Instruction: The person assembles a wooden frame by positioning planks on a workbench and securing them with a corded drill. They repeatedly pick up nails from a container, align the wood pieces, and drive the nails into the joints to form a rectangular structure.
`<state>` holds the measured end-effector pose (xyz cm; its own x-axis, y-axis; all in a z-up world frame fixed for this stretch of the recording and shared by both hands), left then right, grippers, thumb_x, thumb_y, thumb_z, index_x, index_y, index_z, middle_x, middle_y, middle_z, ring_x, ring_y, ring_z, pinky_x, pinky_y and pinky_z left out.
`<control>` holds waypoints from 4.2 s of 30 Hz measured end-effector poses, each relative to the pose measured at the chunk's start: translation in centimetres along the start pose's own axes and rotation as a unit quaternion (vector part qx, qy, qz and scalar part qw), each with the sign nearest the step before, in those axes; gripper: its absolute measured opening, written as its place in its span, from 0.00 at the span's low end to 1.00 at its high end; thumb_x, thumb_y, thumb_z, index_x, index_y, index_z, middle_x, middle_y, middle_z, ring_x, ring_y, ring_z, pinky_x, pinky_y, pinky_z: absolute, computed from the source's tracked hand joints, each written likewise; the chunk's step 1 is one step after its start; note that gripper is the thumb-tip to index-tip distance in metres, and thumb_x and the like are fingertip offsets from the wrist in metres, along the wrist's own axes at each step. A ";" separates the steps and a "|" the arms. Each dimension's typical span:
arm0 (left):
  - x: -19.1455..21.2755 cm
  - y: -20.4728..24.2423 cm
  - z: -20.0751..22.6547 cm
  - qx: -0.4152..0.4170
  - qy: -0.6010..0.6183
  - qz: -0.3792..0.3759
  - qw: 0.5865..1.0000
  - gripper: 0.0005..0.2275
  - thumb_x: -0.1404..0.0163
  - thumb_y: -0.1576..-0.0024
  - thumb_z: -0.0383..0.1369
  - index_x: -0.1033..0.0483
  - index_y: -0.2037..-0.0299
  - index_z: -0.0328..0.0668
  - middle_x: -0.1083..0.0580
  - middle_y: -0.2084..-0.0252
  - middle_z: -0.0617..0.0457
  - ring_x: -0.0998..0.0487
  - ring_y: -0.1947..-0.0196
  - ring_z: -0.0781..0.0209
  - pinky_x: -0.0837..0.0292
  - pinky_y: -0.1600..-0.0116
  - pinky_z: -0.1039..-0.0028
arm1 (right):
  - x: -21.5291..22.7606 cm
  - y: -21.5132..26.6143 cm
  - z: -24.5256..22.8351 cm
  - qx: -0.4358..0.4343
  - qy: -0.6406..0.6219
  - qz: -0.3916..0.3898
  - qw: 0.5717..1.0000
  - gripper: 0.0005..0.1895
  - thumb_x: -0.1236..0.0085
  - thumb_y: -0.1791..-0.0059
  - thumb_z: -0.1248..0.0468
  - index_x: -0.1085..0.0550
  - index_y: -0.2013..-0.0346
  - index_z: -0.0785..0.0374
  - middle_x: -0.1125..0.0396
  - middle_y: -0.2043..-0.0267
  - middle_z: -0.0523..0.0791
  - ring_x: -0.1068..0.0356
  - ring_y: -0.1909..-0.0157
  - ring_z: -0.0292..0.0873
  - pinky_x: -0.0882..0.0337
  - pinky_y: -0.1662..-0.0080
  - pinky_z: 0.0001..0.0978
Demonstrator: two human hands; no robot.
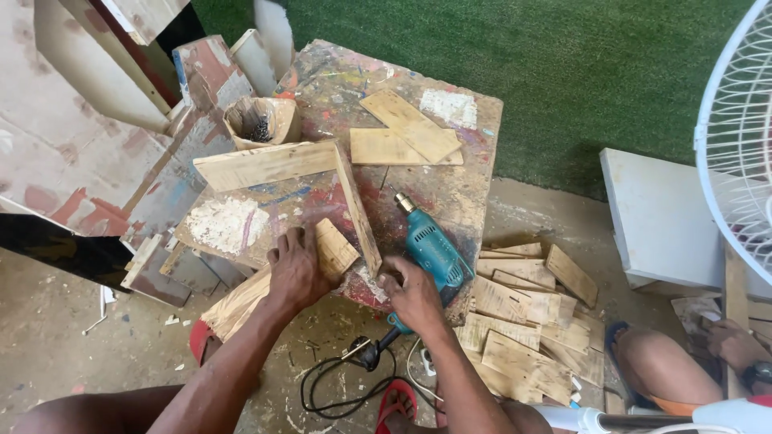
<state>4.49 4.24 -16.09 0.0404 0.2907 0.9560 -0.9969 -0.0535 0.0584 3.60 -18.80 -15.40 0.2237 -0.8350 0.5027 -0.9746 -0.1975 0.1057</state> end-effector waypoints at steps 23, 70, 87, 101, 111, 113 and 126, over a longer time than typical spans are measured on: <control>2.0 5.6 4.0 -0.321 -0.042 0.299 0.898 0.11 0.50 0.42 0.33 0.21 0.49 0.51 0.25 0.69 0.55 0.28 0.63 0.56 0.37 0.61 0.66 | -0.3 1.0 -1.5 0.038 -0.042 0.030 0.998 0.19 0.43 0.50 0.67 0.22 0.43 0.64 0.24 0.50 0.58 0.30 0.40 0.66 0.30 0.41 0.58; 6.7 4.7 11.8 -0.085 -0.215 -0.215 0.949 0.34 0.61 0.41 0.20 0.54 0.24 0.61 0.27 0.35 0.48 0.26 0.35 0.48 0.20 0.42 0.52 | 1.4 0.9 -1.3 0.008 -0.111 -0.049 0.993 0.30 0.63 0.52 0.79 0.29 0.36 0.66 0.28 0.50 0.63 0.27 0.47 0.68 0.21 0.51 0.59; 2.8 4.3 8.3 -0.045 -0.149 -0.117 0.981 0.19 0.54 0.40 0.31 0.33 0.37 0.45 0.18 0.63 0.41 0.13 0.63 0.48 0.17 0.57 0.52 | -0.3 0.7 -2.6 0.058 -0.028 -0.053 0.997 0.04 0.50 0.52 0.70 0.28 0.71 0.66 0.34 0.76 0.51 0.31 0.72 0.50 0.31 0.66 0.44; 1.4 3.7 8.7 -0.130 -0.248 -0.033 0.959 0.11 0.63 0.37 0.29 0.29 0.50 0.47 0.22 0.73 0.54 0.18 0.71 0.61 0.20 0.59 0.66 | 0.5 0.8 -2.3 0.123 -0.095 0.011 0.988 0.17 0.48 0.49 0.77 0.22 0.46 0.68 0.25 0.53 0.58 0.24 0.49 0.60 0.25 0.46 0.52; 2.1 3.2 9.2 -0.124 -0.162 -0.035 0.978 0.06 0.61 0.38 0.30 0.30 0.57 0.48 0.20 0.71 0.51 0.15 0.65 0.54 0.19 0.54 0.61 | 2.0 1.2 -5.4 0.097 -0.115 0.042 0.988 0.10 0.45 0.46 0.70 0.19 0.52 0.66 0.23 0.56 0.57 0.23 0.51 0.59 0.24 0.45 0.52; 1.4 2.8 9.0 -0.134 -0.149 -0.019 0.980 0.06 0.60 0.40 0.31 0.29 0.58 0.47 0.20 0.70 0.51 0.15 0.65 0.52 0.19 0.56 0.60 | 1.5 0.9 -4.2 0.086 -0.109 0.055 0.989 0.09 0.42 0.48 0.67 0.18 0.55 0.64 0.22 0.56 0.55 0.24 0.49 0.59 0.24 0.48 0.51; 7.0 3.2 8.3 -0.048 0.297 -0.127 0.945 0.13 0.50 0.46 0.30 0.24 0.53 0.33 0.19 0.67 0.33 0.16 0.61 0.32 0.23 0.56 0.49 | 0.7 -0.2 -2.2 -0.077 -0.228 0.064 0.968 0.10 0.33 0.52 0.61 0.16 0.60 0.62 0.23 0.65 0.54 0.26 0.61 0.44 0.21 0.63 0.35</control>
<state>2.15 -1.83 -6.78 0.2624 0.7689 0.5831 -0.9628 0.1686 0.2110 3.95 -18.22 -13.20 0.0475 -0.9945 0.0931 -0.9769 -0.0268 0.2118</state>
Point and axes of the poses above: each hand's wrist, its own y-axis away from the middle knuckle, its own x-axis out of the back of the hand, z = x × y, the point moved 4 cm from there along -y, towards the middle knuckle
